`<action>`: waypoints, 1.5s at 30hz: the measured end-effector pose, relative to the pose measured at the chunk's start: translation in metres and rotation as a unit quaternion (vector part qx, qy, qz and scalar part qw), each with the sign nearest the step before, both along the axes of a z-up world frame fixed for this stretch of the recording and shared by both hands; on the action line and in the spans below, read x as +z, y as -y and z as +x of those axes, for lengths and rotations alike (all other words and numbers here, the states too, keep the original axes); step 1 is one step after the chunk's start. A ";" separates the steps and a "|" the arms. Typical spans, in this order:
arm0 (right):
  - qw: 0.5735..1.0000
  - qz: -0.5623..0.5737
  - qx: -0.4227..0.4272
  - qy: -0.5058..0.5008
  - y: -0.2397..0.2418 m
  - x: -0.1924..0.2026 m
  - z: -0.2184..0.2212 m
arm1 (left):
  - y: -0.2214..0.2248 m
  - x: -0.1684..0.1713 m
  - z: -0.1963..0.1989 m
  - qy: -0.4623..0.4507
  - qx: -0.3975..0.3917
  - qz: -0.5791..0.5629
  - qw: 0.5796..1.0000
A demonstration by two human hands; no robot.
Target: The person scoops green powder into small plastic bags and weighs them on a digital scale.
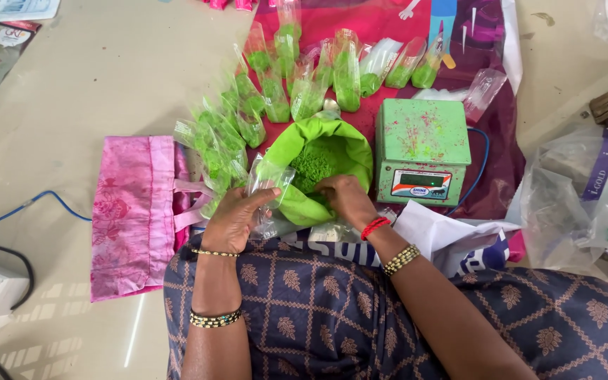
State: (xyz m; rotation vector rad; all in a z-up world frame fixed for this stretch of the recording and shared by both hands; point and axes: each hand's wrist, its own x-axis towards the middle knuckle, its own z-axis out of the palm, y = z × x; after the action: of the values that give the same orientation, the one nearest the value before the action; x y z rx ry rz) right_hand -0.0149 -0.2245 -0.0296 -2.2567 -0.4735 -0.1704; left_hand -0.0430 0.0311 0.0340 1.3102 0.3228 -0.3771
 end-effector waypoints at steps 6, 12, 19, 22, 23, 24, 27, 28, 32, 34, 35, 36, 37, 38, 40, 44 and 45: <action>0.994 -0.040 -0.098 0.004 0.010 -0.006 0.008 | 0.005 0.014 -0.005 -0.013 0.012 0.000 1.000; 0.997 0.037 0.001 -0.060 0.004 0.005 -0.009 | 0.007 0.021 -0.005 -0.008 0.013 -0.009 1.000; 0.995 -0.008 -0.088 -0.043 0.031 -0.012 0.004 | 0.001 0.018 -0.007 -0.010 -0.004 -0.008 1.000; 0.989 -0.017 -0.143 0.021 0.035 0.003 -0.002 | 0.002 0.011 -0.005 -0.002 -0.003 -0.014 1.000; 0.993 -0.004 -0.116 -0.013 0.034 0.014 -0.005 | 0.002 0.011 -0.004 0.000 -0.006 -0.017 1.000; 0.995 0.010 -0.088 -0.047 0.032 0.025 -0.008 | 0.001 0.011 -0.004 0.004 -0.008 -0.021 1.000; 0.989 -0.063 -0.023 -0.134 0.040 0.028 -0.009 | 0.001 0.024 -0.006 -0.012 -0.009 0.011 1.000; 0.989 -0.064 -0.022 -0.133 0.044 0.024 -0.007 | 0.001 0.022 -0.006 -0.011 -0.008 0.010 1.000; 0.992 -0.116 -0.033 -0.047 0.053 0.023 -0.003 | 0.000 0.017 -0.007 0.010 -0.016 -0.014 1.000; 0.990 -0.125 -0.065 -0.002 0.052 0.027 -0.004 | 0.001 0.016 -0.007 0.013 -0.019 -0.020 1.000; 0.990 -0.108 -0.087 0.012 0.050 0.028 -0.005 | 0.000 0.015 -0.006 0.008 -0.017 -0.007 1.000; 0.990 -0.091 -0.108 0.026 0.049 0.029 -0.007 | 0.000 0.013 -0.006 0.003 -0.014 0.005 1.000; 0.990 -0.092 -0.108 0.026 0.047 0.034 -0.010 | 0.001 0.012 -0.006 0.003 -0.014 0.005 1.000; 0.994 -0.067 -0.086 0.014 0.044 0.038 -0.012 | 0.000 0.010 -0.005 0.005 -0.012 0.004 1.000; 0.997 -0.041 -0.065 0.002 0.042 0.038 -0.013 | 0.000 0.014 -0.006 0.008 -0.011 0.005 1.000; 0.996 -0.030 -0.088 0.010 0.052 0.026 -0.008 | -0.001 0.018 -0.006 -0.002 -0.007 0.013 1.000; 0.995 0.001 -0.098 0.021 0.054 0.025 -0.007 | -0.002 0.016 -0.006 -0.001 -0.007 0.019 1.000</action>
State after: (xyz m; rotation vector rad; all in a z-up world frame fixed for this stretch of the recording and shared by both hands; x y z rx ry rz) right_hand -0.0222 -0.2788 -0.0043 -2.2991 -0.2733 -0.3175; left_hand -0.0489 0.0328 0.0500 1.3504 0.3238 -0.3858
